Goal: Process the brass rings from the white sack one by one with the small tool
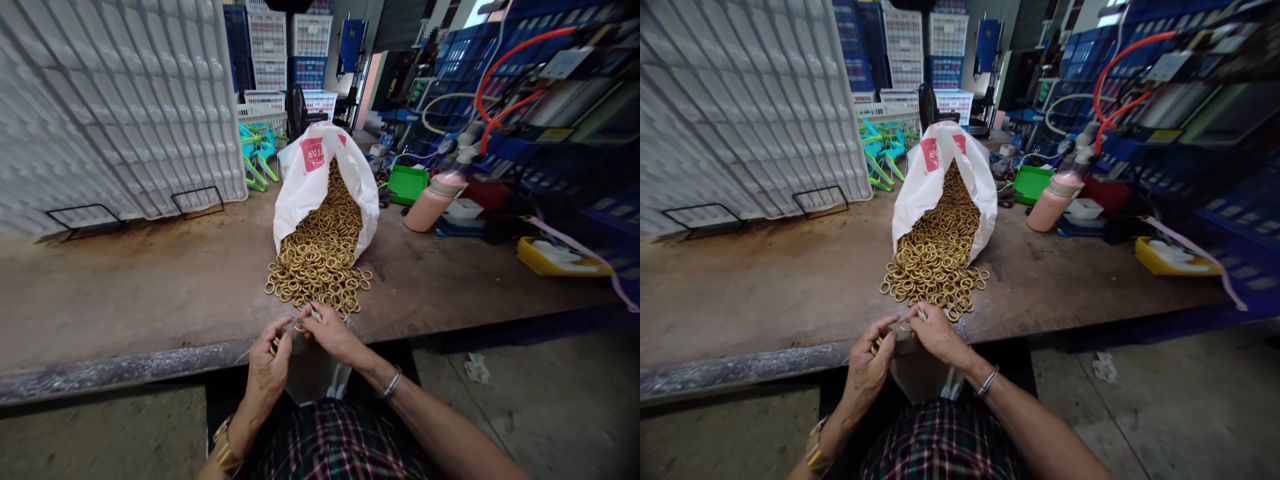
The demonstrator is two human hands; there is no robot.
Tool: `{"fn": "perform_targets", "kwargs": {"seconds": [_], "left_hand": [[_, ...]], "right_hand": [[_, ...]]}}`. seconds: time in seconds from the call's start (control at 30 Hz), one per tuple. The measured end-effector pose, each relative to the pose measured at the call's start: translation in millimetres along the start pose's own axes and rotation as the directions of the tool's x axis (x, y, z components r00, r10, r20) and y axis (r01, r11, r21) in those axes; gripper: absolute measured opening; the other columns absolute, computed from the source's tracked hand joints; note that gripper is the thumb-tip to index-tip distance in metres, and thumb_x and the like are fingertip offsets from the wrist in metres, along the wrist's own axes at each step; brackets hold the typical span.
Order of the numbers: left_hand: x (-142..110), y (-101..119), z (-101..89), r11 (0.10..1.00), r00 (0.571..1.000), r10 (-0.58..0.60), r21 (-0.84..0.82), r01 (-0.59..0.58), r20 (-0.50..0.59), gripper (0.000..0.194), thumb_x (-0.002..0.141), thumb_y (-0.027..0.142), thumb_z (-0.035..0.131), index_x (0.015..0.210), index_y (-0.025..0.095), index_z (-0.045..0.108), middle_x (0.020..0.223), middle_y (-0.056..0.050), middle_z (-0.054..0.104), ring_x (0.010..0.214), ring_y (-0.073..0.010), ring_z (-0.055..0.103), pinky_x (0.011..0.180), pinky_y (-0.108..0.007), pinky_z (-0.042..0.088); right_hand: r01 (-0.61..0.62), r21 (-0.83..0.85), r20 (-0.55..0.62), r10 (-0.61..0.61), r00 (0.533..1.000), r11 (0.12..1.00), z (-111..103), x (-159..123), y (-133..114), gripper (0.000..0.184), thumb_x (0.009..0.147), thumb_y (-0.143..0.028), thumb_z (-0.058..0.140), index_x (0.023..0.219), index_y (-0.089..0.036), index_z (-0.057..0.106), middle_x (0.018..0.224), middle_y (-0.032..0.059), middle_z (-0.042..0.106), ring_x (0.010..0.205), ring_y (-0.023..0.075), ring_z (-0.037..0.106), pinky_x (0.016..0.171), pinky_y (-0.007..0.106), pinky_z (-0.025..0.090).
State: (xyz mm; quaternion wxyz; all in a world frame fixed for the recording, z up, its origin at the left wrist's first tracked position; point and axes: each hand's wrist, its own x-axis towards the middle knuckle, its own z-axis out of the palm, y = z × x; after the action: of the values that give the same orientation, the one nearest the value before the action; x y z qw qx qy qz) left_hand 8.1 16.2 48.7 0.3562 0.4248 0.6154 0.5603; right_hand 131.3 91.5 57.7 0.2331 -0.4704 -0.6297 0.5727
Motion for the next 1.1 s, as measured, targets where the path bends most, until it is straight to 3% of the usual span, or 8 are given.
{"fn": "perform_targets", "kwargs": {"seconds": [0.1,0.2,0.4,0.47,0.57,0.63,0.73,1.1], "left_hand": [[1,-3,-0.6,0.991,0.990,0.116,0.058,-0.121,0.082,0.019,0.074,0.024,0.057,0.090,0.018,0.067,0.088,-0.006,0.068,0.081,-0.0174,0.061,0.076,-0.028,0.045],[1,-4,-0.9,0.990,0.984,0.103,0.078,-0.115,0.144,0.018,0.079,0.026,0.053,0.090,0.017,0.065,0.083,-0.005,0.068,0.077,-0.0168,0.060,0.073,-0.027,0.045],[-1,3,0.3,0.997,0.986,0.005,0.074,-0.018,0.164,0.019,0.080,0.031,0.051,0.078,0.016,0.062,0.068,-0.001,0.061,0.064,-0.0124,0.054,0.062,-0.023,0.043],[-2,6,0.6,0.996,0.983,-0.083,0.036,0.079,0.164,0.021,0.079,0.035,0.053,0.075,0.016,0.060,0.061,0.001,0.055,0.055,-0.0101,0.050,0.054,-0.021,0.041],[-3,6,1.0,0.937,0.922,-0.299,-0.109,0.333,0.245,0.026,0.077,0.043,0.053,0.077,0.017,0.056,0.057,0.005,0.048,0.043,-0.0071,0.041,0.038,-0.017,0.032],[-4,5,1.3,0.869,0.878,-0.367,-0.223,0.441,0.307,0.027,0.076,0.045,0.054,0.078,0.018,0.053,0.059,0.005,0.047,0.041,-0.0061,0.040,0.034,-0.016,0.028],[-5,4,1.6,0.819,0.868,-0.374,-0.322,0.475,0.327,0.028,0.075,0.044,0.057,0.075,0.017,0.050,0.060,0.005,0.048,0.042,-0.0051,0.040,0.035,-0.015,0.029],[-7,8,-0.2,0.758,0.855,-0.370,-0.414,0.504,0.363,0.025,0.075,0.039,0.060,0.074,0.015,0.052,0.060,0.004,0.047,0.043,-0.0038,0.040,0.035,-0.014,0.029]], "right_hand": [[-0.132,0.199,0.104,0.113,0.988,0.971,2,-3,-3,0.006,0.071,-0.023,0.044,0.073,-0.019,0.047,0.050,-0.0088,0.043,0.037,0.0041,0.028,0.039,0.017,0.023],[-0.208,0.287,0.159,0.168,0.973,0.935,4,-7,-4,0.010,0.073,-0.028,0.043,0.076,-0.019,0.046,0.050,-0.0094,0.042,0.034,0.0038,0.023,0.035,0.018,0.017],[0.047,0.023,0.022,-0.047,0.999,0.999,5,-9,-10,0.023,0.077,-0.035,0.047,0.063,-0.016,0.050,0.055,-0.0047,0.047,0.049,0.0062,0.040,0.048,0.019,0.032],[0.099,-0.054,0.009,-0.099,0.995,0.994,5,-8,-11,0.022,0.076,-0.033,0.049,0.062,-0.016,0.051,0.055,-0.0043,0.048,0.054,0.0073,0.042,0.052,0.019,0.033],[0.123,-0.093,0.019,-0.122,0.992,0.988,6,-7,-8,0.022,0.078,-0.031,0.047,0.063,-0.016,0.052,0.054,-0.0046,0.048,0.053,0.0073,0.041,0.052,0.019,0.032],[0.134,-0.098,0.035,-0.132,0.991,0.986,6,-8,-5,0.024,0.079,-0.032,0.046,0.064,-0.015,0.052,0.054,-0.0051,0.046,0.052,0.0071,0.040,0.050,0.019,0.031],[0.137,-0.089,0.064,-0.132,0.989,0.987,7,-9,-5,0.027,0.080,-0.032,0.044,0.061,-0.015,0.049,0.053,-0.0053,0.045,0.051,0.0067,0.039,0.049,0.019,0.029],[0.120,-0.062,0.077,-0.115,0.990,0.991,7,-9,-8,0.030,0.083,-0.028,0.041,0.056,-0.016,0.046,0.054,-0.0033,0.049,0.051,0.0070,0.044,0.050,0.018,0.033]]}}
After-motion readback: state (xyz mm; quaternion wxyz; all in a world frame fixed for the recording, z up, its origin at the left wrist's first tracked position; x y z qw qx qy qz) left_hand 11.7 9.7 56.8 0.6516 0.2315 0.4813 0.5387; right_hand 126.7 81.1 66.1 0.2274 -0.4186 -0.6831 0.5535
